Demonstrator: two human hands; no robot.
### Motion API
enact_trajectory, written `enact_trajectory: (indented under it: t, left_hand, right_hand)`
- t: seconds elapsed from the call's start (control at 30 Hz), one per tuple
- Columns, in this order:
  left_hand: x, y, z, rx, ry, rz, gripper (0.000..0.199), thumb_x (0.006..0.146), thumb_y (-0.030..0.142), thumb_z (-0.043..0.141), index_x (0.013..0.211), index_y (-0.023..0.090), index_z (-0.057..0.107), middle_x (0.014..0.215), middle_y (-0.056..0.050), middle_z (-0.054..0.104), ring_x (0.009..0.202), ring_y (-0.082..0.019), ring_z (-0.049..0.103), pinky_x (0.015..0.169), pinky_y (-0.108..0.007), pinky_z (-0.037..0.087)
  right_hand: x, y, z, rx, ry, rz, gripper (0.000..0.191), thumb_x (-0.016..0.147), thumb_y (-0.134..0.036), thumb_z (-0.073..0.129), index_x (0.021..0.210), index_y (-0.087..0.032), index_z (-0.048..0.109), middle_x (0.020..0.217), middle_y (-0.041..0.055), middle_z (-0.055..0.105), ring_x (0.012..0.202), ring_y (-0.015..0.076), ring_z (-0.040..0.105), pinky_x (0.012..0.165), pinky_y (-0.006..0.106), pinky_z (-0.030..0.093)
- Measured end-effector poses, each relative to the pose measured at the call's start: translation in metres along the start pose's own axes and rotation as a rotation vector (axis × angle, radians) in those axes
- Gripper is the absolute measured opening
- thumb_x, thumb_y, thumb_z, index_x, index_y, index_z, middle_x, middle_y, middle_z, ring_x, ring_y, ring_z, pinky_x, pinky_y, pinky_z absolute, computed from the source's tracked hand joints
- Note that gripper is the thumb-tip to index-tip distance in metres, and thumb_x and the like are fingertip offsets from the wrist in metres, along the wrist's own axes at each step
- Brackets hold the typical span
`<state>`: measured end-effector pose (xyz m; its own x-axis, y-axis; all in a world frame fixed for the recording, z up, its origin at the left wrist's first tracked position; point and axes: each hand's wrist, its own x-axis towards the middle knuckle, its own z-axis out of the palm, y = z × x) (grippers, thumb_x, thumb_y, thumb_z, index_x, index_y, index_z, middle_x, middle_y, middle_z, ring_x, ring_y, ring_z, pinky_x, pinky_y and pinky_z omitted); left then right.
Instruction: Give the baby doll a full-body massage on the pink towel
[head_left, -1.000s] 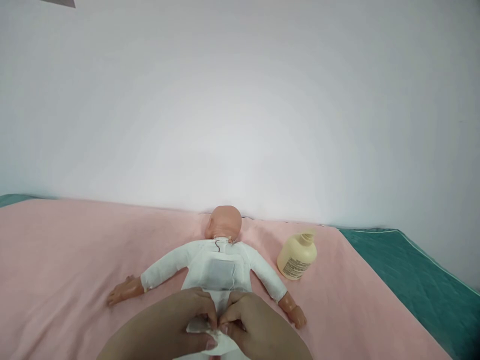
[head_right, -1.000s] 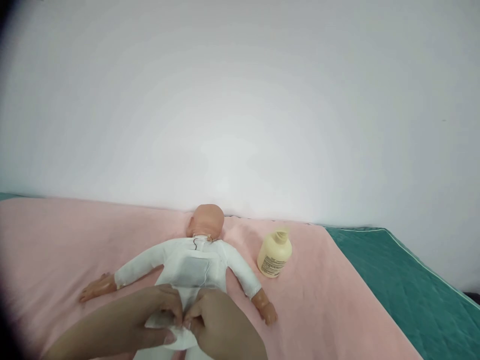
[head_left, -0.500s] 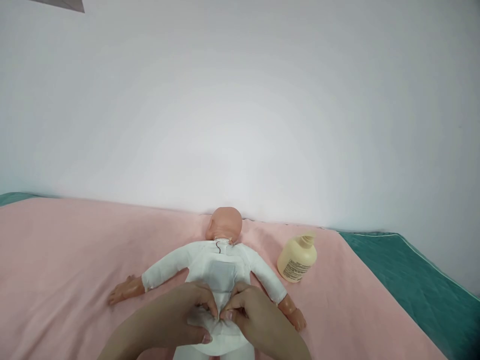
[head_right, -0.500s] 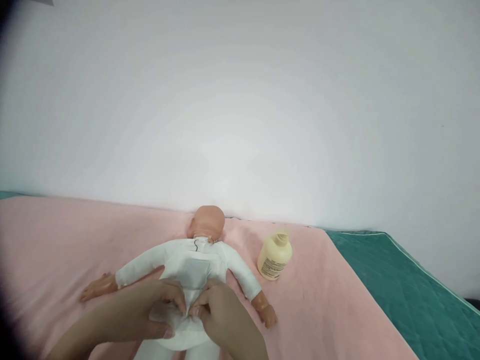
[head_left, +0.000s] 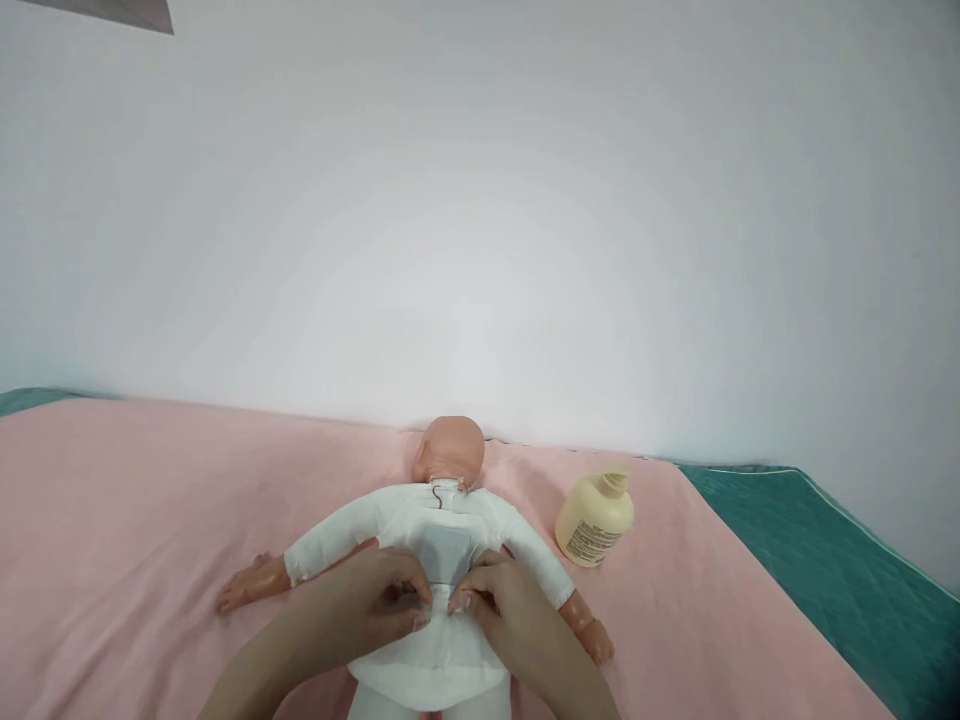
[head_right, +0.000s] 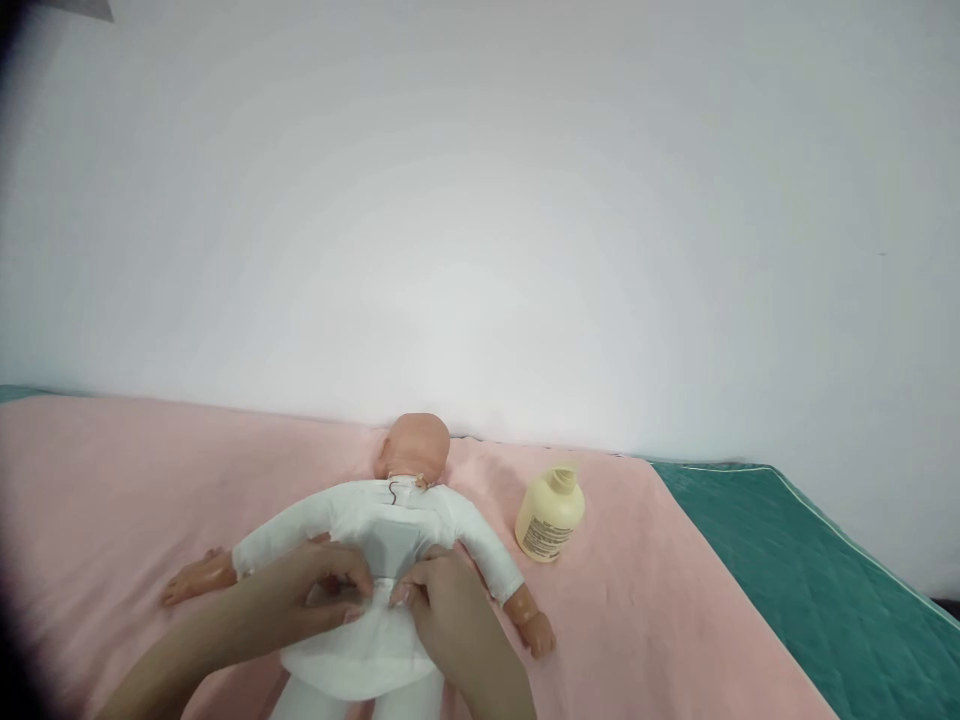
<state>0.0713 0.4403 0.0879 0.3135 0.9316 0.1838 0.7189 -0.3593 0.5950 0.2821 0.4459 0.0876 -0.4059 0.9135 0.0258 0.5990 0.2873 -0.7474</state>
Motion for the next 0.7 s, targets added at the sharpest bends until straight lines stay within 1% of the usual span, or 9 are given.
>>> enact_trajectory:
  t: [0.07,0.1,0.17,0.3,0.43,0.53,0.63,0.7]
  left_hand:
    - [0.002,0.002,-0.002,-0.088,-0.16,-0.036,0.021,0.079,0.033,0.053,0.085,0.026,0.072,0.075,0.002,0.07,0.068,-0.017,0.065,0.06,-0.024,0.053]
    - [0.003,0.002,-0.003,-0.125,-0.199,-0.051,0.023,0.08,0.032,0.052,0.087,0.025,0.072,0.079,0.001,0.071,0.073,-0.018,0.066,0.062,-0.024,0.053]
    - [0.005,0.0,-0.005,-0.187,-0.201,-0.049,0.023,0.081,0.03,0.05,0.089,0.025,0.071,0.084,0.001,0.072,0.079,-0.019,0.066,0.066,-0.025,0.053]
    - [0.008,-0.007,-0.004,-0.315,-0.188,0.005,0.021,0.081,0.027,0.05,0.091,0.025,0.069,0.089,0.0,0.072,0.084,-0.019,0.066,0.07,-0.025,0.053]
    - [0.008,-0.007,-0.004,-0.315,-0.174,-0.014,0.021,0.081,0.026,0.05,0.09,0.024,0.069,0.087,0.002,0.072,0.083,-0.017,0.065,0.07,-0.024,0.051]
    - [0.01,-0.007,-0.002,-0.269,-0.173,-0.039,0.024,0.082,0.028,0.047,0.088,0.024,0.07,0.081,0.003,0.07,0.077,-0.017,0.063,0.065,-0.024,0.048]
    - [0.015,-0.01,0.003,-0.251,-0.174,-0.039,0.027,0.085,0.03,0.043,0.082,0.021,0.069,0.075,0.002,0.067,0.07,-0.017,0.058,0.061,-0.025,0.044]
    - [0.018,-0.013,0.006,-0.268,-0.155,-0.046,0.029,0.087,0.033,0.042,0.078,0.02,0.066,0.071,0.002,0.064,0.067,-0.016,0.054,0.06,-0.026,0.041]
  right_hand:
    - [0.001,0.0,0.002,-0.006,0.017,-0.006,0.032,0.081,-0.008,0.043,0.073,-0.024,0.07,0.091,0.0008,0.066,0.091,0.018,0.059,0.094,0.034,0.037]
    - [0.002,0.0,0.003,-0.01,0.025,-0.009,0.032,0.081,-0.007,0.043,0.072,-0.023,0.069,0.09,0.0004,0.066,0.09,0.0177,0.059,0.095,0.034,0.036]
    - [0.003,-0.001,0.003,-0.014,0.05,-0.01,0.029,0.081,-0.008,0.044,0.071,-0.022,0.067,0.089,0.0003,0.066,0.091,0.0181,0.059,0.095,0.034,0.035]
    - [0.006,0.001,0.0,-0.015,0.104,0.001,0.025,0.084,-0.012,0.042,0.073,-0.02,0.064,0.091,0.0028,0.065,0.093,0.0204,0.058,0.083,0.031,0.041]
    - [0.008,0.003,0.0,-0.033,0.076,-0.006,0.027,0.083,-0.01,0.041,0.073,-0.02,0.064,0.09,0.0027,0.065,0.092,0.0199,0.059,0.083,0.03,0.041]
    - [0.01,0.003,0.003,-0.06,0.07,-0.013,0.027,0.082,-0.008,0.041,0.071,-0.02,0.063,0.088,0.0027,0.065,0.09,0.019,0.058,0.083,0.03,0.04]
    - [0.011,0.004,0.006,-0.069,0.088,-0.023,0.026,0.083,-0.008,0.042,0.07,-0.019,0.062,0.086,0.0024,0.064,0.087,0.0187,0.058,0.081,0.03,0.04]
    - [0.013,0.005,0.007,-0.039,0.124,-0.031,0.024,0.086,-0.011,0.042,0.072,-0.019,0.061,0.083,0.0022,0.063,0.085,0.0191,0.057,0.078,0.029,0.041]
